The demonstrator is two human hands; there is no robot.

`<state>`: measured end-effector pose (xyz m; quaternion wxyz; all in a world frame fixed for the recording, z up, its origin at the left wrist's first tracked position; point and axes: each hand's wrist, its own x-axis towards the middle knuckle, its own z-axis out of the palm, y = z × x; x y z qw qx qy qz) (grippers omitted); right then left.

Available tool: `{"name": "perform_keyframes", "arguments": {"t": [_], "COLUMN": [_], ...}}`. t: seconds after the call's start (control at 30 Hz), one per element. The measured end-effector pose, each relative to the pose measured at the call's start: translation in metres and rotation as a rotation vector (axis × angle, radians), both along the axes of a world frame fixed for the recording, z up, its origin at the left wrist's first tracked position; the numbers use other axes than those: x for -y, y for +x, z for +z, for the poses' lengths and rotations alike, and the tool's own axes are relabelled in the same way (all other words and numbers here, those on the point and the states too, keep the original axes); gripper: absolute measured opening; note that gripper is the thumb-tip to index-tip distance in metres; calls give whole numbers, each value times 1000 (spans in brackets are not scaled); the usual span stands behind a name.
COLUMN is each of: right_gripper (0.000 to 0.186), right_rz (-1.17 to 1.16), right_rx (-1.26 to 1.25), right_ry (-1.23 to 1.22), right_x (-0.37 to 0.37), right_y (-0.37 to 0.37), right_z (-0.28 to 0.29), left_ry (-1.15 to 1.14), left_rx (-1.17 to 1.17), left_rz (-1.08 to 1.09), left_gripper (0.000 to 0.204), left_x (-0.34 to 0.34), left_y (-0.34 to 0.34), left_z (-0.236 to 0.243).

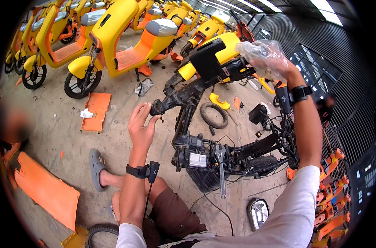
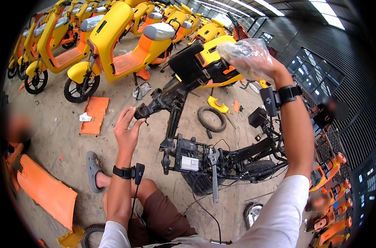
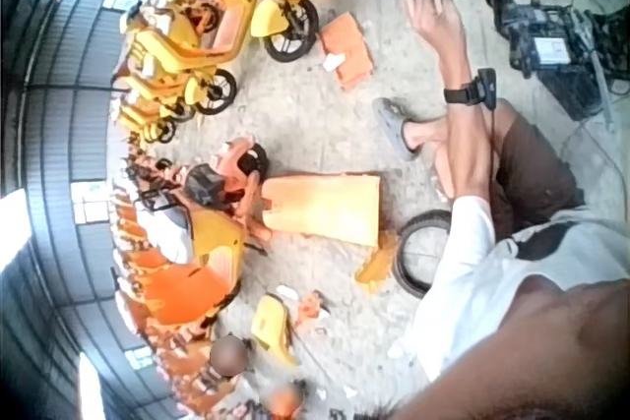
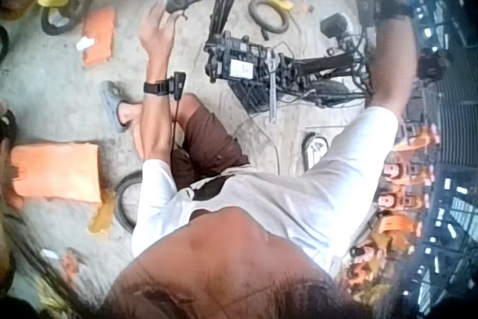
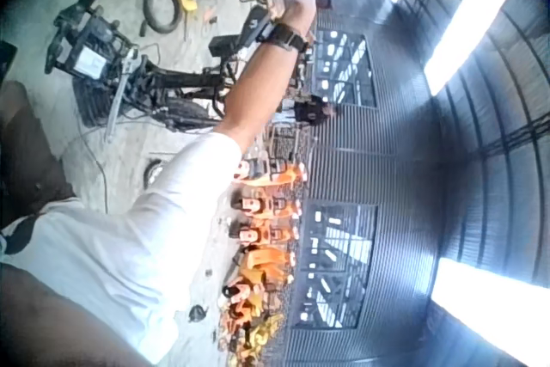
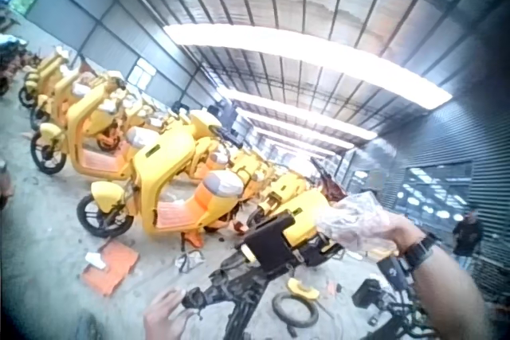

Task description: The person works on a disassembled electric scooter frame in a workshop. They use a wrench to tighten components on the handlebar stem and then wipe the frame with a plastic bag. The person is sitting on the floor during the repair process.

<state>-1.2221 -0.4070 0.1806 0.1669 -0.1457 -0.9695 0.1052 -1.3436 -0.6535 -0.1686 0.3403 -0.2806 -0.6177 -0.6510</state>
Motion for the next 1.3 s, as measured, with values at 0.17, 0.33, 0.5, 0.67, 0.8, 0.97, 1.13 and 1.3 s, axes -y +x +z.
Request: {"name": "perform_keyframes", "arguments": {"t": [0.17, 0.33, 0.5, 0.67, 0.8, 0.97, 1.13, 1.3], "right_gripper": [76, 72, 60, 63, 64, 82, 81, 63], "right_rz": [46, -15, 90, 183, 172, -85, -86, 77], "right_rx": [-95, -207, -280, -414, -512, -487, -279, -338], "right_ry": [104, -74, -354, -274, -139, 116, 234, 110], "right_x": [-2, -14, -20, -27, -30, -20, -14, -20], "right_y": [2, -13, 8, 8, 5, 1, 8, 22], "right_z": [-12, -22, -36, -51, -60, -55, -39, -47], "left_ry": [25, 19, 11, 23, 38, 25, -2, 22], "left_rx": [23, 27, 20, 59, 74, 61, 37, 84], "left_rz": [6, -12, 1, -15, -2, -2, 18, 2], "left_gripper": [43, 43, 43, 43, 42, 42, 42, 42], "left_x": [-2, -2, -1, -2, -4, -4, -3, -2], "left_y": [0, -1, -2, -1, 1, 2, 3, 3], "left_z": [-1, -1, -2, -1, 1, 2, 4, 4]}}
